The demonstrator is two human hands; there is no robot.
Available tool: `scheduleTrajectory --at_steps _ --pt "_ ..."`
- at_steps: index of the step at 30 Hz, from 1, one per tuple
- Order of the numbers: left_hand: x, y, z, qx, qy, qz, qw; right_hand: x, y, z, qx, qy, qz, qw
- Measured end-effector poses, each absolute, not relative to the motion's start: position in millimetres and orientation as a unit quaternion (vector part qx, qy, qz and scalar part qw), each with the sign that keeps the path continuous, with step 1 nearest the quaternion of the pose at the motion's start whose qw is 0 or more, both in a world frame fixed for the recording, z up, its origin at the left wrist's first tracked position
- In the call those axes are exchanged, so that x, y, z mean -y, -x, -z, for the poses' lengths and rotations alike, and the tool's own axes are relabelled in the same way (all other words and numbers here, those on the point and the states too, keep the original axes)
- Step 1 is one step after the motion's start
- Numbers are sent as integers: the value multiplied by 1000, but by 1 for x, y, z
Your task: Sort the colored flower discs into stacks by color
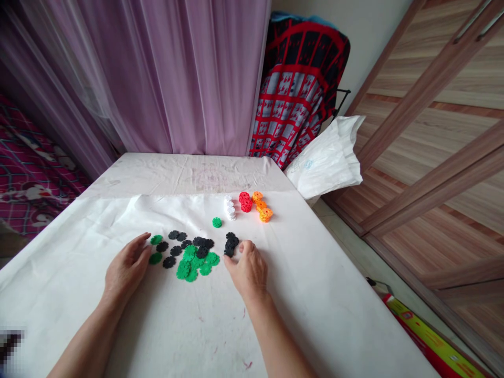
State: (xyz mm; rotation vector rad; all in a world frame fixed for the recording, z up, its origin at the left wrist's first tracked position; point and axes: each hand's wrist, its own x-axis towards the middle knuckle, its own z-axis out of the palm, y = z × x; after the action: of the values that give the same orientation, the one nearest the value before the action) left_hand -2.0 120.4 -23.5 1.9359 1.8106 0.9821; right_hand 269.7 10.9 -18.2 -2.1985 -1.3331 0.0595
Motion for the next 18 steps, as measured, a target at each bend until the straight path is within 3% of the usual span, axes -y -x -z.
scheduleTrajectory --at_steps 7,18 --pt "-119 0 19 -641 -673 -327 170 -16 -259 20 526 822 35 215" --pt "-120 1 20 -639 -676 -330 159 -19 -257 20 523 826 37 208"
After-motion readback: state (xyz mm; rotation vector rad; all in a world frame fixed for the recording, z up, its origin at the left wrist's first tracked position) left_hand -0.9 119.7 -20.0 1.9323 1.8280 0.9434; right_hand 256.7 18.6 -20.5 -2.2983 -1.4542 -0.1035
